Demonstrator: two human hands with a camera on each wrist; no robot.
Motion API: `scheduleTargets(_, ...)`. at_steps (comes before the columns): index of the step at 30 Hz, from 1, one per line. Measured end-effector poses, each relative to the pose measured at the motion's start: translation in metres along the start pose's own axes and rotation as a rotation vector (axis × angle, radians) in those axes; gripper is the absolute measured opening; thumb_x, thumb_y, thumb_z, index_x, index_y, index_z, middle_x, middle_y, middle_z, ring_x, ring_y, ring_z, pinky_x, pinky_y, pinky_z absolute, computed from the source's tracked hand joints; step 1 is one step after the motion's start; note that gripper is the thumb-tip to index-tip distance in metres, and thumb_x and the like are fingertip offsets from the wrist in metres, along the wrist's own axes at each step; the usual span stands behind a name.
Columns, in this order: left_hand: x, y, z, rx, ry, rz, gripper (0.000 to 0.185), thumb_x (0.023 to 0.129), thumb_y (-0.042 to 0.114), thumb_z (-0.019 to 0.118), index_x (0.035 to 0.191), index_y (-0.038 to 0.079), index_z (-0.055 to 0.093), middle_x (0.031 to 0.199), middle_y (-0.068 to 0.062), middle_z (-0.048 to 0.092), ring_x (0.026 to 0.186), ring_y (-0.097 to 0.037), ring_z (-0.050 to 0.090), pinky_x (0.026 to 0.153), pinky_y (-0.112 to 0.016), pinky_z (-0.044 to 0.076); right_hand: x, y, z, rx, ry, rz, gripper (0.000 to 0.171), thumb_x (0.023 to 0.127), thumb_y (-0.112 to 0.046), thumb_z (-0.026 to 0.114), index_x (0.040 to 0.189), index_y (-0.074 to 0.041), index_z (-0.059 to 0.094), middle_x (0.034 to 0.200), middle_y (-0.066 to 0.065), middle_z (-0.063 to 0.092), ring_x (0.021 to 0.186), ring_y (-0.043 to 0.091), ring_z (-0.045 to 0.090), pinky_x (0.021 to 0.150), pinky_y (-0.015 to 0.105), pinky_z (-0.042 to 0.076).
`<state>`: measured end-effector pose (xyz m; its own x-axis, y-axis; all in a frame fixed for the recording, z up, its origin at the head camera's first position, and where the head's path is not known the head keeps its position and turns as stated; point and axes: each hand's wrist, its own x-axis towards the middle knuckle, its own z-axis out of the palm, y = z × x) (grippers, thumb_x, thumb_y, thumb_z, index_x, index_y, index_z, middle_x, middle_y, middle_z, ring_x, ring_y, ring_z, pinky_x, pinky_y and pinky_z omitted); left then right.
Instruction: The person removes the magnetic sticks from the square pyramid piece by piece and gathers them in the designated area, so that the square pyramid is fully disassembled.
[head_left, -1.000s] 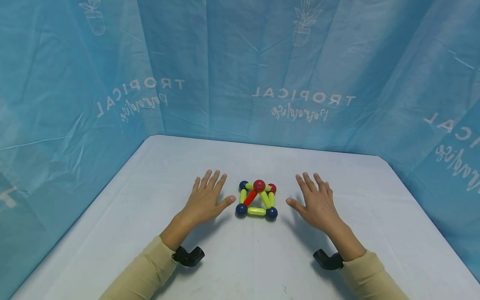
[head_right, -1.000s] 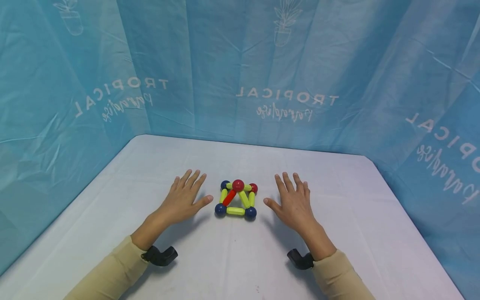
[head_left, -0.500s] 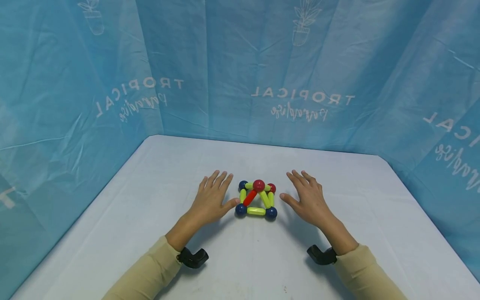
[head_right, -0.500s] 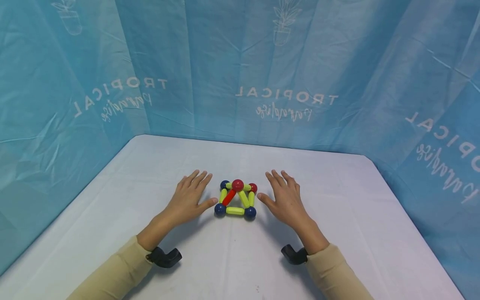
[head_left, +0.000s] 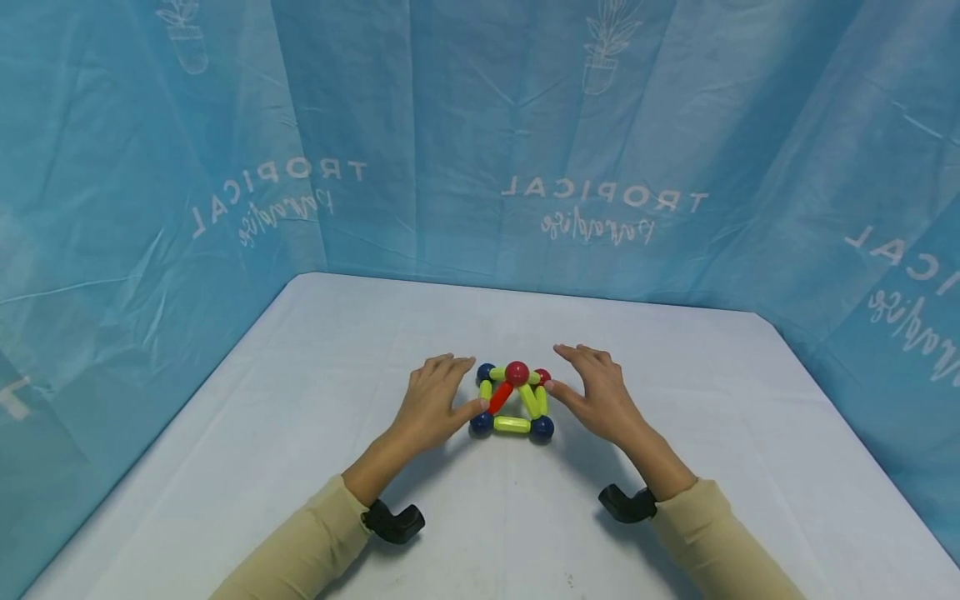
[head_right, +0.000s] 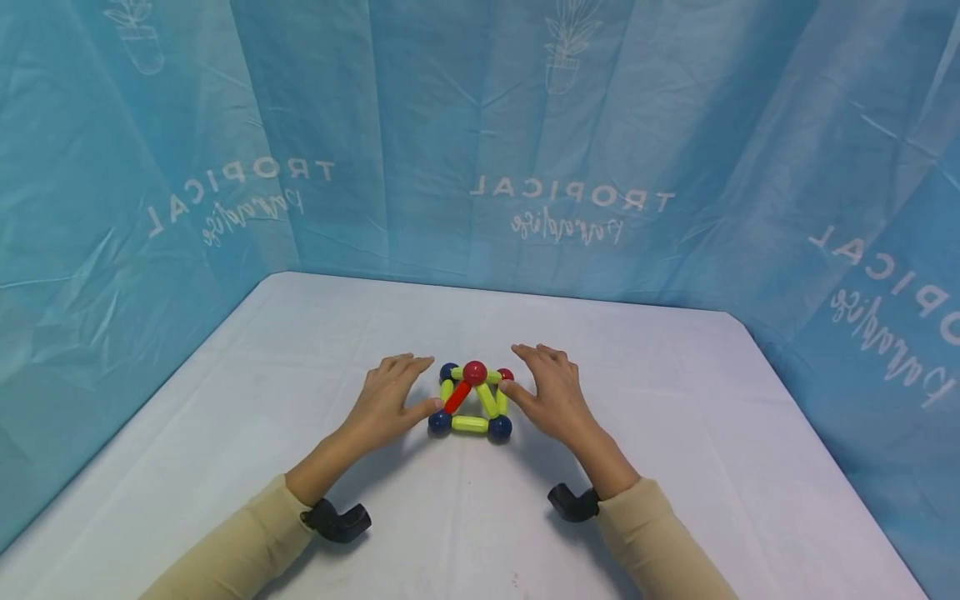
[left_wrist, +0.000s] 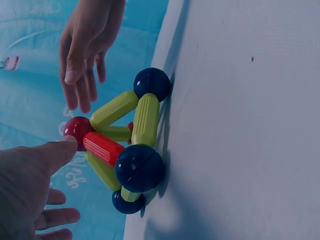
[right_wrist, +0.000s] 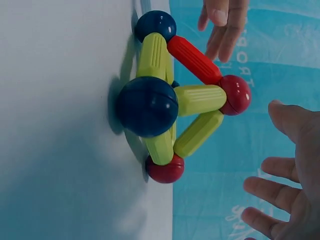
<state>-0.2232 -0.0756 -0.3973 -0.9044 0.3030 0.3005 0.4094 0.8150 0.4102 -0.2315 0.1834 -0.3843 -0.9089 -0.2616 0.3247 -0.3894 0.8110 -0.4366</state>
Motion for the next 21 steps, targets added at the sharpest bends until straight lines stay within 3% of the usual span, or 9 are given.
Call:
scheduleTargets(10,0.002,0.004,0.009,-0.14,0.071,-0.004,0.052,0.083,0.034,0.07,0.127,0.01,0.059,0.125,-0.01,0.061,0.121,-0.029,0.047,0.1,-0.05,0.035,0.008,-0.006,0.01,0.068,-0.028,-0.004,0.055,0.086,-0.038,0.066,0.135,-0.017,0.052,0.137,0.012,0.054,0.126,0.032,0.041,0.1,0.057,0.034)
scheduleTargets(21,0.005,0.006,0.019,-0.275,0.066,-0.07,0.044,0.082,0.029,0.072,0.119,0.009,0.064,0.118,-0.007,0.065,0.116,-0.025,0.05,0.098,-0.049,0.036,0.016,-0.009,0.019,0.128,-0.039,-0.027,0.052,0.085,-0.037,0.068,0.131,-0.018,0.055,0.132,0.007,0.058,0.122,0.028,0.044,0.097,0.054,0.039)
